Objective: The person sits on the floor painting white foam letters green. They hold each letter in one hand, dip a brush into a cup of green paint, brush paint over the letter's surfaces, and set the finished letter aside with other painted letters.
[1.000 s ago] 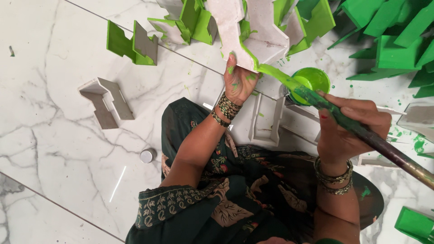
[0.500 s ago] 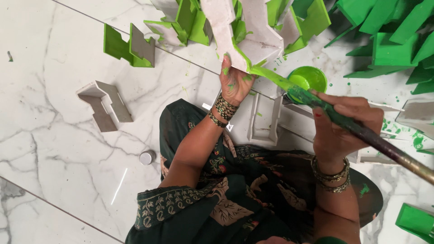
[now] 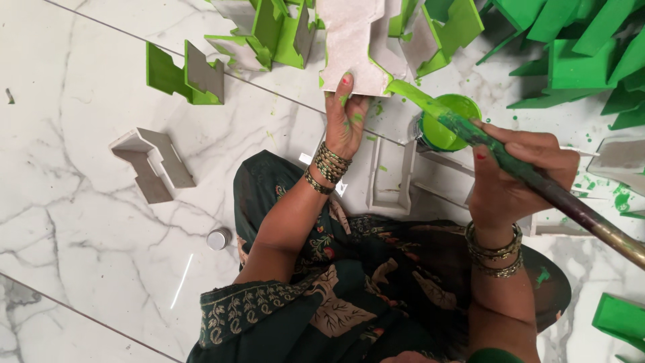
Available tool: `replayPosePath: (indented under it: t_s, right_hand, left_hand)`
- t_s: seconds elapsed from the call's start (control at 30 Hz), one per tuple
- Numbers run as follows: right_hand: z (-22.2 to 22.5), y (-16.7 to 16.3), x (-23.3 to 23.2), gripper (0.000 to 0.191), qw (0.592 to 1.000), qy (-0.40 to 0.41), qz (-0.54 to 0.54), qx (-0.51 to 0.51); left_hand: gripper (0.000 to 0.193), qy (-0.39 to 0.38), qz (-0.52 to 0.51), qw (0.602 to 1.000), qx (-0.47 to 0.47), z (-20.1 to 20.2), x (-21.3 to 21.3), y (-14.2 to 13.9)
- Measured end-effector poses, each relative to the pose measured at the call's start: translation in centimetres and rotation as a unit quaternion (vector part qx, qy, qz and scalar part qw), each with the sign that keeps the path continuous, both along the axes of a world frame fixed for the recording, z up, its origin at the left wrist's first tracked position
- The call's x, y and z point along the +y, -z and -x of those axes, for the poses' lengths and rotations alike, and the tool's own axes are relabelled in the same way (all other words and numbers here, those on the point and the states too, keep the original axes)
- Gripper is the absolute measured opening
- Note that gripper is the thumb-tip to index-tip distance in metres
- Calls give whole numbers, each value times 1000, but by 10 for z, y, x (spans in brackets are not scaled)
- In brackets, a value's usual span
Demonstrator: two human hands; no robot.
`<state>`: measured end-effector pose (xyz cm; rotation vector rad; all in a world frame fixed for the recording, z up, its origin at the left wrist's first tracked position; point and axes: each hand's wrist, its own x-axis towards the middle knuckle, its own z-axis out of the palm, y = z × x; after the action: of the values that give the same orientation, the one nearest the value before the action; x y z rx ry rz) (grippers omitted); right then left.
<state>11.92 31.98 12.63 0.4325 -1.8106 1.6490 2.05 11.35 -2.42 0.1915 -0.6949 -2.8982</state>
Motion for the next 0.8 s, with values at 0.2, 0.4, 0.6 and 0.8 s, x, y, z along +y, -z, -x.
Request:
replayPosePath:
  t_s: [0.2, 0.4, 0.6, 0.8]
  right_hand:
    - [5, 1, -3, 35, 998, -40, -47, -2]
    - [7, -3, 4, 37, 986, -23, -164, 20]
    - [6, 5, 14, 35, 998, -6, -60, -15]
    - [14, 17, 10, 36, 994, 4, 106, -24]
  left_hand:
    - [67, -32, 45, 997, -50, 0, -2, -7]
    - [68, -50, 67, 993, -80, 1, -5, -1]
    - [60, 32, -130, 991, 27, 6, -12, 4]
    - [56, 60, -186, 977, 84, 2, -9, 9]
